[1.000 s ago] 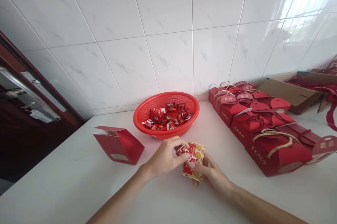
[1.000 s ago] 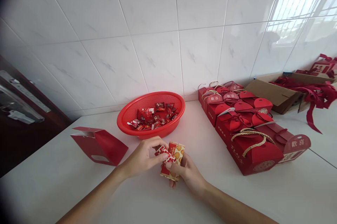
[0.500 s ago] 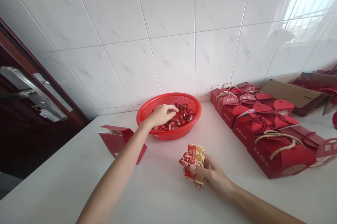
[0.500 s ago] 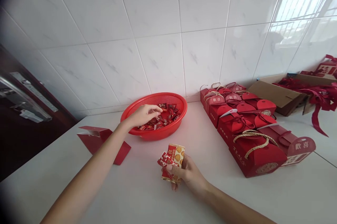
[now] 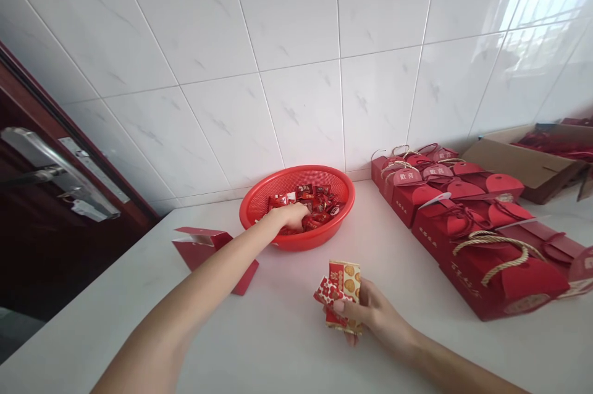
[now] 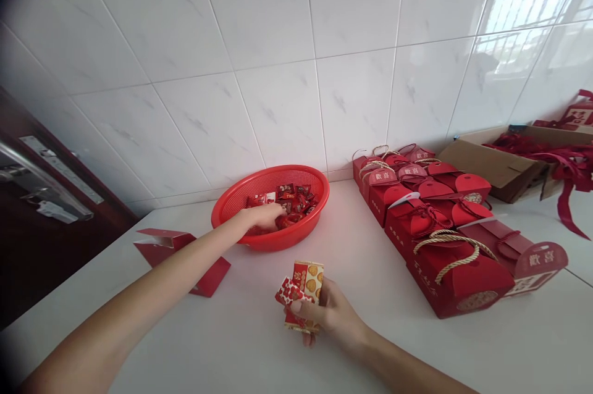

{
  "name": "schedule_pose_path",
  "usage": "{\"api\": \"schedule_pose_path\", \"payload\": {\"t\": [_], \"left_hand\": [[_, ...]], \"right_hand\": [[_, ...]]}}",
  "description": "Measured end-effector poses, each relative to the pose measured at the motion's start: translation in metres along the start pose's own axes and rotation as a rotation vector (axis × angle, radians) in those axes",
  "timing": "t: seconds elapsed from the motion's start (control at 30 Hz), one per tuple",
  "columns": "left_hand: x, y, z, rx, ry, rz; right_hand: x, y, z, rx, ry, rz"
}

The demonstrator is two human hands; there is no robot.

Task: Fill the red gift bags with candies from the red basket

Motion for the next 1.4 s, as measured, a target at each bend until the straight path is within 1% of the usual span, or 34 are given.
{"api": "schedule_pose_path", "payload": {"t": [0.1,0.27,0.33,0.4,0.5,0.6,0.67,0.83,0.9,1.03,1.13,1.23,1.33,1.4], "left_hand": [[-0.002,-0.003,0.0,-0.085,0.05,-0.065],[-0.005,-0.019,0.002,-0.257,0.112,-0.261],[-0.004,-0.021,0.003,-0.327,0.116,-0.306],[-0.002,-0.021,0.005,-0.384,0.104,-0.323],[0.0,-0.018,0.009,-0.416,0.081,-0.318],[-0.003,-0.017,0.012,-0.365,0.053,-0.288],[-0.005,-0.016,0.013,-0.293,0.033,-0.237],[-0.009,-0.002,0.001,-0.11,-0.005,0.003],[-0.011,0.0,-0.004,-0.05,-0.028,0.037],[-0.013,0.002,-0.011,0.016,-0.068,0.061],[-0.012,0.004,-0.011,0.009,-0.049,0.055],[-0.011,0.004,-0.009,-0.038,0.002,0.01],[-0.009,0.0,-0.008,-0.129,0.068,-0.077],[-0.009,-0.007,-0.008,-0.214,0.112,-0.165]], "right_hand": [[-0.001,0.001,0.001,-0.008,0.007,0.002],[-0.001,0.0,0.002,-0.005,0.006,0.017],[0.0,0.0,0.003,-0.006,0.0,0.023],[-0.001,0.0,0.003,-0.01,-0.001,0.027],[-0.002,0.001,0.003,-0.014,0.007,0.027],[-0.002,0.002,0.003,-0.024,0.018,0.027],[-0.002,0.002,0.002,-0.031,0.022,0.025],[-0.002,0.001,0.001,-0.038,0.01,0.033],[-0.002,0.002,0.002,-0.036,-0.005,0.038],[-0.003,0.004,0.004,-0.031,-0.016,0.044],[-0.003,0.004,0.004,-0.035,-0.017,0.035],[-0.003,0.003,0.003,-0.055,-0.014,0.035],[-0.003,0.003,0.004,-0.07,-0.014,0.036],[-0.003,0.003,0.004,-0.073,-0.005,0.033]]}}
Point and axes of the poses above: each hand's wrist, its own x-axis towards the middle knuckle, its own y-axis out of the palm, z = x × y, the point moved 7 cm from there along x, towards the middle knuckle, and after that the axes turned 9 degrees about y, right-handed, at the moved point
